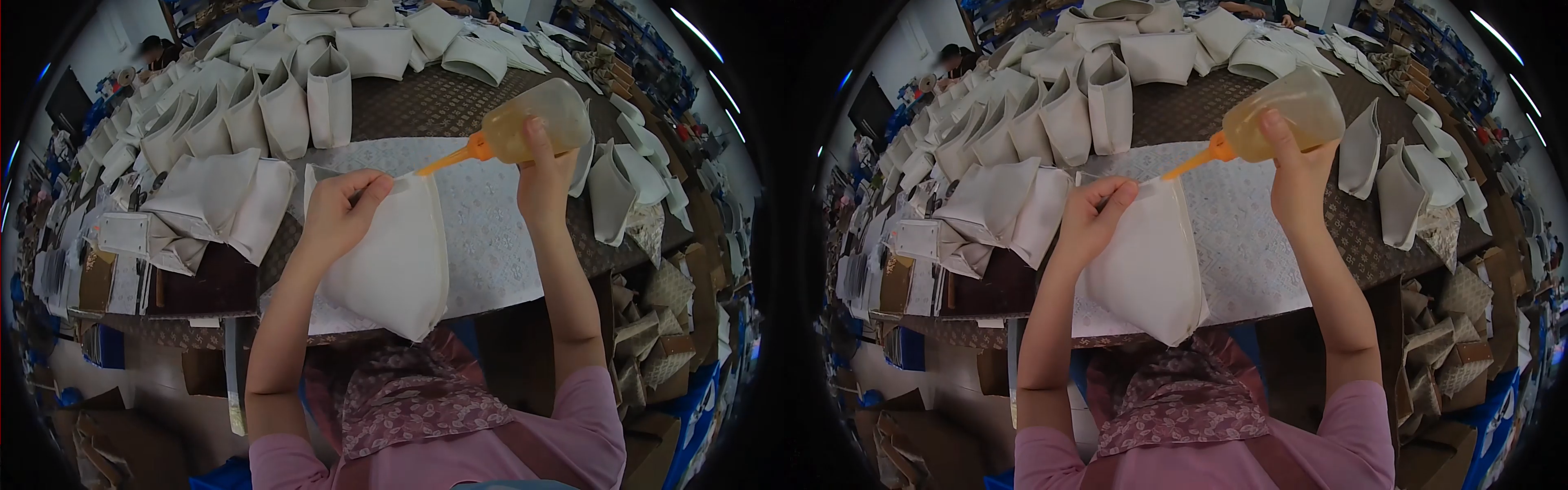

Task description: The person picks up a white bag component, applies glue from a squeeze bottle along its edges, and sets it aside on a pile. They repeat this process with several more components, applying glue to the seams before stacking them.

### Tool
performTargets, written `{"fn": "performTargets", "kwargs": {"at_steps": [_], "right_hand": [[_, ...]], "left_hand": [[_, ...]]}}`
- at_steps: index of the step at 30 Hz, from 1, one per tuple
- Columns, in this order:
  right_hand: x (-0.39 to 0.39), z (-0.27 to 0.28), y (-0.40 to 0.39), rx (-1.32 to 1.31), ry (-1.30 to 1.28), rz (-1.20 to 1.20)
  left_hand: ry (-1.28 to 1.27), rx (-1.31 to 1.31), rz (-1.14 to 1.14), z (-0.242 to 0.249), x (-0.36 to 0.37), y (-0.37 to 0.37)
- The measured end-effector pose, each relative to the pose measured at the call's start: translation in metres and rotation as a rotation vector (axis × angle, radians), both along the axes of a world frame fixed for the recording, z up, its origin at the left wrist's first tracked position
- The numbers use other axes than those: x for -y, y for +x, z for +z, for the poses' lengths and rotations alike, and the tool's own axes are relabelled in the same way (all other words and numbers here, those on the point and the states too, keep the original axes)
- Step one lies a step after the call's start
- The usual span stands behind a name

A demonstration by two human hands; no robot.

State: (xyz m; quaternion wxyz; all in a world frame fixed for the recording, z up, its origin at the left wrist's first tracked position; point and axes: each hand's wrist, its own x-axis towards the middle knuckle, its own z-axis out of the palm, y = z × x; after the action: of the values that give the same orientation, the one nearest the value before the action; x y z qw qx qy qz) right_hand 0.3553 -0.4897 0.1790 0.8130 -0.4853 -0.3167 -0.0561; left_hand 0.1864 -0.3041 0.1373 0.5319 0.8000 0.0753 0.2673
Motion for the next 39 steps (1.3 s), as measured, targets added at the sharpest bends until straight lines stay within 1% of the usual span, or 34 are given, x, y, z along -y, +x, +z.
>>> {"fn": "performTargets", "kwargs": {"at_steps": [1,4,7,10,13,15,16,18,19,21,22,24,27,31,33,34,37,39], "right_hand": [[0.003,-0.002,0.001,0.065,-0.07,-0.044],[0.004,-0.001,0.001,0.11,-0.066,-0.102],[0.011,0.001,-0.002,0.094,-0.103,-0.045],[0.022,0.004,-0.023,0.231,-0.235,-0.09],[0.034,0.003,-0.047,0.314,-0.319,-0.068],[0.041,-0.006,-0.056,0.322,-0.334,-0.051],[0.043,-0.009,-0.058,0.327,-0.341,-0.043],[0.046,-0.005,-0.058,0.274,-0.38,0.002],[0.048,-0.004,-0.058,0.245,-0.399,0.022],[0.047,-0.006,-0.059,0.183,-0.402,-0.042],[0.047,-0.007,-0.059,0.152,-0.404,-0.074],[0.052,-0.011,-0.058,0.171,-0.407,-0.061],[0.056,-0.023,-0.061,0.197,-0.386,-0.078],[0.064,-0.046,-0.075,0.285,-0.421,-0.167],[0.065,-0.057,-0.08,0.274,-0.415,-0.169],[0.066,-0.061,-0.081,0.269,-0.412,-0.17],[0.066,-0.064,-0.08,0.19,-0.427,-0.176],[0.067,-0.055,-0.076,0.005,-0.445,-0.087]], "left_hand": [[0.002,-0.004,0.003,0.001,0.001,0.0],[0.013,-0.013,0.005,0.003,0.003,0.002],[0.008,-0.019,0.026,-0.001,0.0,0.003],[0.004,0.015,0.083,-0.002,-0.003,0.004],[0.008,0.063,0.138,-0.002,-0.007,0.006],[0.005,0.078,0.142,-0.002,-0.008,0.007],[0.033,0.034,0.136,0.0,-0.006,0.005],[0.089,-0.051,0.121,0.003,0.002,0.004],[0.103,-0.005,0.141,0.0,0.002,0.006],[0.134,0.093,0.179,-0.009,0.002,0.015],[0.133,0.101,0.186,-0.011,0.0,0.017],[0.131,0.12,0.207,-0.011,-0.004,0.019],[0.138,0.055,0.225,-0.007,-0.005,0.015],[0.111,0.102,0.301,-0.01,-0.009,0.018],[0.077,0.128,0.337,-0.013,-0.01,0.02],[0.108,0.126,0.345,-0.014,-0.007,0.021],[0.179,0.126,0.345,-0.015,0.001,0.022],[0.191,0.135,0.318,-0.017,0.003,0.023]]}}
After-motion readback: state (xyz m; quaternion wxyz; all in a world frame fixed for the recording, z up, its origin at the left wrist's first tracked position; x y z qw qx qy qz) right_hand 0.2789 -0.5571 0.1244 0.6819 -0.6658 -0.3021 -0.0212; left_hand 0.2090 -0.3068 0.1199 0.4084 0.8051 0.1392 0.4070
